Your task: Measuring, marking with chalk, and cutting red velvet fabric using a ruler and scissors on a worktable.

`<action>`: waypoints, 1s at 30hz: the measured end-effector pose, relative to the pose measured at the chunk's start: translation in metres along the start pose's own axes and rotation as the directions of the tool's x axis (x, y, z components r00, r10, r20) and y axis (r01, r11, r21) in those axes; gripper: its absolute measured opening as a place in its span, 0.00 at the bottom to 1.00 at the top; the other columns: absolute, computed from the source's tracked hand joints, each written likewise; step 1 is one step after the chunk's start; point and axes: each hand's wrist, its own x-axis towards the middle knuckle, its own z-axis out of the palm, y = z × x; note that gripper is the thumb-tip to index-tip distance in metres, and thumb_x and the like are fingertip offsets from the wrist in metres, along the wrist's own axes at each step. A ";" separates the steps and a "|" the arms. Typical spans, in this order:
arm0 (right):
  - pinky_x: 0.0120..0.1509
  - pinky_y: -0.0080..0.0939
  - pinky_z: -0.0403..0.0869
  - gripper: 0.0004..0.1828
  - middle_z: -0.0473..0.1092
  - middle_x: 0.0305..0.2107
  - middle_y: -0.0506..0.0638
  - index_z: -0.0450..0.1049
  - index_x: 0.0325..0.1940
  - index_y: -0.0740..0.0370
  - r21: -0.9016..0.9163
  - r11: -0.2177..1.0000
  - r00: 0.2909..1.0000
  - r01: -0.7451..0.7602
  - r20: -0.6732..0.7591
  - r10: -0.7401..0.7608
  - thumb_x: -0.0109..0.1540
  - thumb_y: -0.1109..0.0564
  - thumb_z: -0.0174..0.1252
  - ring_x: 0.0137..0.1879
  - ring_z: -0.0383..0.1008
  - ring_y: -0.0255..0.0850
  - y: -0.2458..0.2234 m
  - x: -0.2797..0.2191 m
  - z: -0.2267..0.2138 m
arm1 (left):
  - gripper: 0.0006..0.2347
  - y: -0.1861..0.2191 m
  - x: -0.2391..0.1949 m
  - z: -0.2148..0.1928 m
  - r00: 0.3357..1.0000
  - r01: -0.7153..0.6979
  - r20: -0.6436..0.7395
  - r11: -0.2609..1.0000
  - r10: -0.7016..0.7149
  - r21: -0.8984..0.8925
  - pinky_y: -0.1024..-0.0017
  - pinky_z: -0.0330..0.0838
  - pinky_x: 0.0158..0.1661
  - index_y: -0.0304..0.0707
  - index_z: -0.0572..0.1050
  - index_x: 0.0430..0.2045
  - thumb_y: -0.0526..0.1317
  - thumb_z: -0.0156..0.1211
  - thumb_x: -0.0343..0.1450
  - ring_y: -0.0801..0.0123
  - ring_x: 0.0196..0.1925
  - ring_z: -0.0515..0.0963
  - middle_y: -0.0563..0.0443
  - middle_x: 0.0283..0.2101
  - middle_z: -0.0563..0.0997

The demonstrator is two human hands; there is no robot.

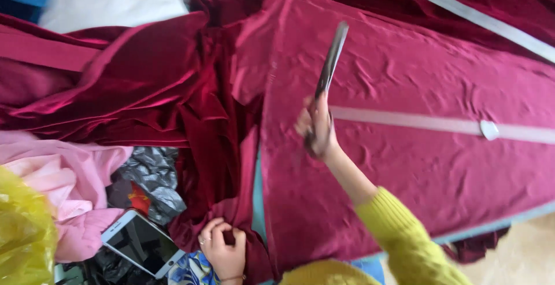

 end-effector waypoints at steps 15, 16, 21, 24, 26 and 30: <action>0.36 0.40 0.66 0.34 0.63 0.22 0.44 0.70 0.59 0.55 -0.966 0.260 0.976 0.003 -0.054 -0.213 0.59 0.31 0.59 0.28 0.62 0.34 0.029 -0.333 -0.256 | 0.07 -0.015 0.007 0.000 0.939 -0.339 -0.069 0.941 0.338 -0.008 0.46 0.65 0.51 0.30 0.75 0.30 0.24 0.59 0.62 0.41 0.47 0.75 0.36 0.45 0.77; 0.36 0.40 0.66 0.34 0.63 0.22 0.44 0.70 0.59 0.55 -0.964 0.267 0.973 -0.011 -0.072 -0.221 0.59 0.31 0.59 0.28 0.62 0.34 0.032 -0.350 -0.260 | 0.07 -0.017 0.008 0.001 0.936 -0.348 -0.056 0.937 0.347 -0.020 0.46 0.65 0.51 0.30 0.75 0.30 0.24 0.59 0.62 0.41 0.47 0.75 0.36 0.45 0.77; 0.34 0.41 0.63 0.33 0.62 0.21 0.45 0.71 0.54 0.53 -0.934 0.336 0.982 -0.119 -0.160 -0.098 0.58 0.28 0.58 0.28 0.62 0.35 0.044 -0.418 -0.283 | 0.06 -0.030 0.008 0.004 0.901 -0.426 -0.081 0.904 0.427 0.033 0.45 0.65 0.52 0.29 0.77 0.32 0.25 0.62 0.64 0.40 0.48 0.77 0.37 0.45 0.78; 0.34 0.43 0.63 0.33 0.62 0.20 0.47 0.70 0.52 0.54 -0.935 0.332 0.979 -0.122 -0.168 -0.112 0.59 0.27 0.57 0.26 0.64 0.38 0.049 -0.438 -0.300 | 0.09 -0.022 0.006 0.001 0.900 -0.433 -0.019 0.899 0.435 0.071 0.44 0.64 0.48 0.27 0.77 0.39 0.28 0.64 0.66 0.38 0.48 0.74 0.34 0.46 0.78; 0.36 0.43 0.64 0.33 0.64 0.21 0.47 0.69 0.54 0.54 -0.928 0.351 0.976 -0.126 -0.179 -0.121 0.59 0.28 0.58 0.28 0.65 0.40 0.047 -0.446 -0.307 | 0.14 -0.020 0.000 0.007 0.940 -0.340 0.004 0.938 0.341 0.065 0.41 0.62 0.46 0.26 0.75 0.47 0.33 0.68 0.69 0.35 0.47 0.74 0.32 0.47 0.75; 0.35 0.43 0.63 0.37 0.61 0.20 0.45 0.69 0.53 0.56 -0.914 0.401 0.959 -0.067 -0.170 -0.227 0.58 0.24 0.55 0.28 0.60 0.38 0.044 -0.454 -0.333 | 0.19 0.088 -0.039 0.013 0.898 -0.408 -0.111 0.900 0.426 0.153 0.36 0.62 0.48 0.23 0.71 0.49 0.35 0.70 0.68 0.23 0.51 0.72 0.26 0.51 0.71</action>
